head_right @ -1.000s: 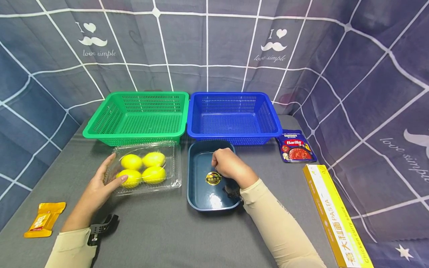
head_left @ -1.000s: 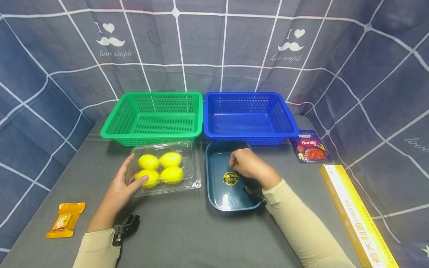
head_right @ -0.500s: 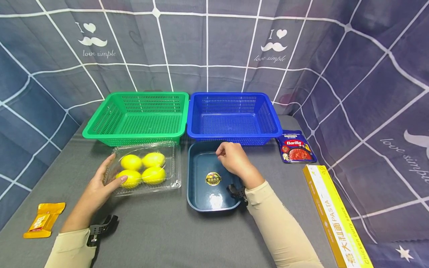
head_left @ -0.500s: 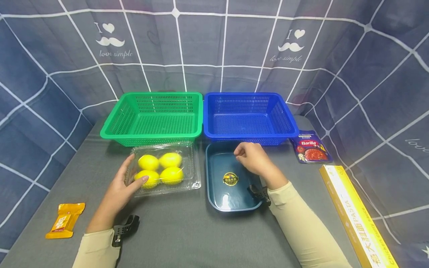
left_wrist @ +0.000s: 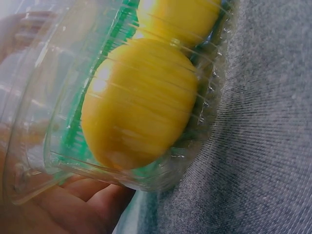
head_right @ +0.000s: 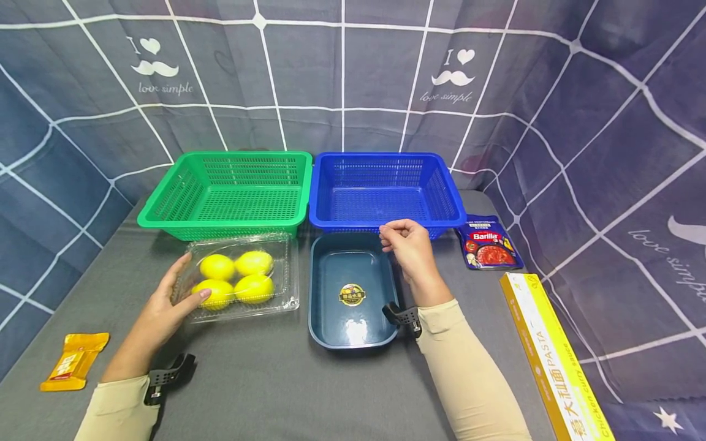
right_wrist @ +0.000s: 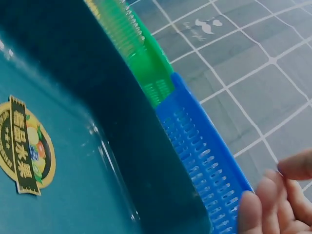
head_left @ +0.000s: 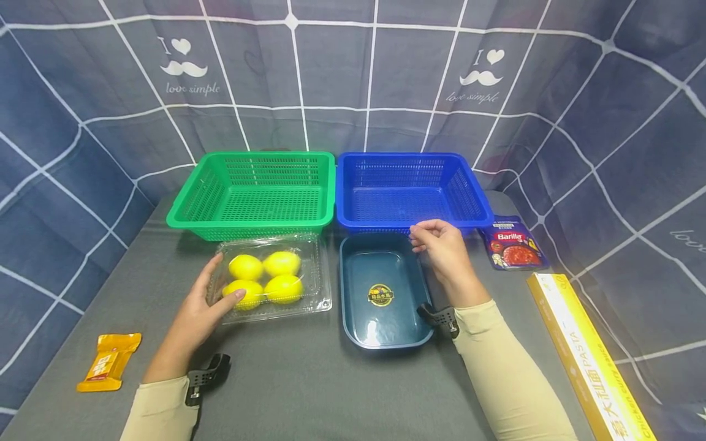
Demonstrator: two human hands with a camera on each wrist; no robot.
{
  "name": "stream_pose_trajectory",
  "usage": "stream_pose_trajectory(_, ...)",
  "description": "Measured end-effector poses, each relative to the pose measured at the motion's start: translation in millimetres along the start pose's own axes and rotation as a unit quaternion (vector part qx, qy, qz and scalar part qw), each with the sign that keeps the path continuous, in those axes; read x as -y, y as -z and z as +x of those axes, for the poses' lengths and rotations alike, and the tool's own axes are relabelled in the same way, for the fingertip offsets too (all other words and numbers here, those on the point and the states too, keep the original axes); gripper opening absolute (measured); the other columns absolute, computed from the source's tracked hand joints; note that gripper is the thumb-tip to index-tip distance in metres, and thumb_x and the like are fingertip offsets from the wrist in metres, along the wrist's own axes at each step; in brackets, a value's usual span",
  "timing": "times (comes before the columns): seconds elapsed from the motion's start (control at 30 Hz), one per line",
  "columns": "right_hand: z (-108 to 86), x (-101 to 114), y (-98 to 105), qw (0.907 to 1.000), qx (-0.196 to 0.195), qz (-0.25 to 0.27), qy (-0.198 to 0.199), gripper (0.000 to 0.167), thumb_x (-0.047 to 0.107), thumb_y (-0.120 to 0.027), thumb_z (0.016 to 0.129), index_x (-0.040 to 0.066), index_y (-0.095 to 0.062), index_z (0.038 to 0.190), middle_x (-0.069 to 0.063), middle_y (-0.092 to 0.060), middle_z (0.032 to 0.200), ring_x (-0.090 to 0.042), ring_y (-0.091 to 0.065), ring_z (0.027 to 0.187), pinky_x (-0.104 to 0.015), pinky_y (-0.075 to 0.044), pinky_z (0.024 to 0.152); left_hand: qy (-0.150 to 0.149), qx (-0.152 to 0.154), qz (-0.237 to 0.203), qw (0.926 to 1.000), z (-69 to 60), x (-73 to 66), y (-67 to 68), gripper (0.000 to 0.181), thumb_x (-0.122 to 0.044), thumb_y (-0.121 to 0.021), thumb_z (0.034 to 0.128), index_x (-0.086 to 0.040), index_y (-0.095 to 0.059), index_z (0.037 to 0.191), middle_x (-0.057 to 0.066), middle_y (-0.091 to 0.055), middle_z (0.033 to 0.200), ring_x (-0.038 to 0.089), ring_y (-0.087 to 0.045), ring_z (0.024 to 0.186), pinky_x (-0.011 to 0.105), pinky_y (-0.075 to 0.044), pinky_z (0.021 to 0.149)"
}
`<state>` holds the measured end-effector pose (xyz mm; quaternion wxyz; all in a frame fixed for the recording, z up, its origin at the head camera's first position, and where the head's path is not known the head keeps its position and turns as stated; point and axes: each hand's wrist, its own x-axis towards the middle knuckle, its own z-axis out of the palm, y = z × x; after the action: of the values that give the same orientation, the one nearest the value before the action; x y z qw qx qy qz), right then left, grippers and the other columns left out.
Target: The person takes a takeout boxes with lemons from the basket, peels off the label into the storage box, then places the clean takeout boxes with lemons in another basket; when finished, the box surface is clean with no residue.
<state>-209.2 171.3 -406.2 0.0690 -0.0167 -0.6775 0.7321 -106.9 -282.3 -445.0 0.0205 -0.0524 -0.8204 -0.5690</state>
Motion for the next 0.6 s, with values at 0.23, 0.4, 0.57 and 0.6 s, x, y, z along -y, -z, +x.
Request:
stream_pose_trajectory(0.23, 3.9, 0, 6, 0.9826, -0.094, 0.155, -0.041, 0.011, -0.01, -0.063, 0.099, -0.001, -0.061, 0.093, -0.006, -0.064, 0.077, -0.014, -0.06, 0.068, -0.024, -0.054, 0.059, -0.002, 0.0, 0.003, 1.0, -1.0, -2.1, -0.8, 0.096, -0.012, -0.073, 0.1015, -0.016, -0.007, 0.171, 0.016, -0.004, 0.174, 0.059, -0.023, 0.147, 0.065, -0.026, 0.115)
stream_pose_trajectory(0.4, 7.0, 1, 16, 0.9378, -0.163, 0.278, -0.129, 0.017, -0.005, -0.06, 0.102, 0.003, -0.059, 0.087, -0.004, -0.058, 0.073, -0.013, -0.054, 0.064, -0.024, -0.048, 0.056, 0.001, 0.002, 0.019, 0.9998, -1.7, -0.7, -0.9, 0.095, -0.016, -0.073, 0.1023, -0.018, -0.007, 0.171, 0.015, -0.004, 0.174, 0.058, -0.024, 0.147, 0.061, -0.027, 0.115)
stream_pose_trajectory(0.57, 12.1, 2, 29, 0.8798, -0.196, 0.376, -0.215, 0.009, 0.003, -0.059, 0.105, 0.007, -0.054, 0.099, -0.002, -0.054, 0.082, -0.013, -0.051, 0.068, -0.025, -0.045, 0.06, -0.002, 0.001, 0.012, 0.9999, -1.2, -0.7, -0.2, 0.096, -0.014, -0.073, 0.1017, -0.017, -0.007, 0.171, 0.016, -0.004, 0.174, 0.059, -0.024, 0.147, 0.064, -0.027, 0.114)
stream_pose_trajectory(0.6, 13.3, 2, 31, 0.868, -0.198, 0.393, -0.23, 0.008, 0.005, -0.06, 0.105, 0.008, -0.053, 0.102, -0.001, -0.052, 0.086, -0.013, -0.05, 0.07, -0.026, -0.045, 0.062, -0.003, 0.0, 0.009, 1.0, -0.9, -0.8, 0.2, 0.096, -0.013, -0.073, 0.1016, -0.017, -0.007, 0.171, 0.016, -0.004, 0.174, 0.059, -0.023, 0.147, 0.065, -0.026, 0.115)
